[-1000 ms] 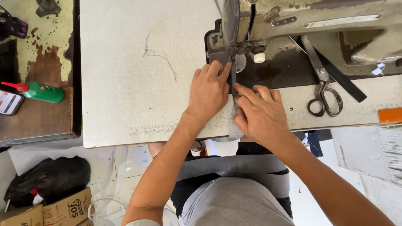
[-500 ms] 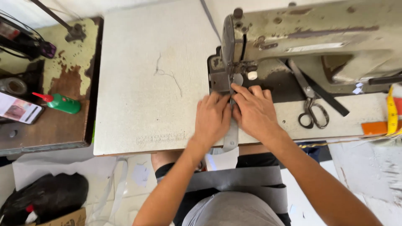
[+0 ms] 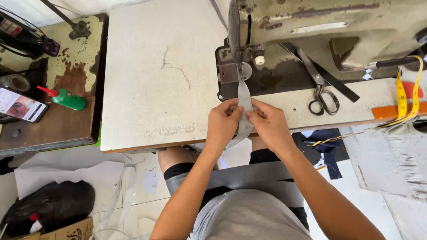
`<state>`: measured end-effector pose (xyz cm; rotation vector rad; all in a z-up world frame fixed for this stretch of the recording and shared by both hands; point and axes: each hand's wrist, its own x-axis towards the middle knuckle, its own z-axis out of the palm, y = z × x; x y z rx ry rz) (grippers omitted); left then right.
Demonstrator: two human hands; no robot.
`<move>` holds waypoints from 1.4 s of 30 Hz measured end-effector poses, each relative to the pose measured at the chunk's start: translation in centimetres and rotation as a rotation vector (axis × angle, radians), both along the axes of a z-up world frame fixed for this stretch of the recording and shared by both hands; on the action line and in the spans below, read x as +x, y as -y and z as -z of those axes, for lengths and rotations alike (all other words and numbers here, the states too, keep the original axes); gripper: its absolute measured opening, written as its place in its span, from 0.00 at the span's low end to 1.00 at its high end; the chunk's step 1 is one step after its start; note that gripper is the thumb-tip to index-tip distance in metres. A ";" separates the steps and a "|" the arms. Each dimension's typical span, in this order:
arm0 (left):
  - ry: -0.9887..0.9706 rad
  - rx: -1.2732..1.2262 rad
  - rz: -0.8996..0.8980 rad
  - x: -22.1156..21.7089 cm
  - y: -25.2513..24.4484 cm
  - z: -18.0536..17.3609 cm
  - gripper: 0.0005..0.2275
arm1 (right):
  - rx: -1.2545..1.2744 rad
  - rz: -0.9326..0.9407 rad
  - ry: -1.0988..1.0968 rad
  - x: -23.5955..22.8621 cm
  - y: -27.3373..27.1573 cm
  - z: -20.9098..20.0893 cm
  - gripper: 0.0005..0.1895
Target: Cutting a long strip of material into smaller segments using a small blade and scissors at a sewing workstation.
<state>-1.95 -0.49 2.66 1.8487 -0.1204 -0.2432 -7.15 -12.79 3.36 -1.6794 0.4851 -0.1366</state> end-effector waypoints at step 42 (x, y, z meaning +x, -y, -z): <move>1.016 0.661 0.241 9.9 0.3 4.0 0.18 | -1.336 -0.287 0.448 4.2 2.8 3.0 0.08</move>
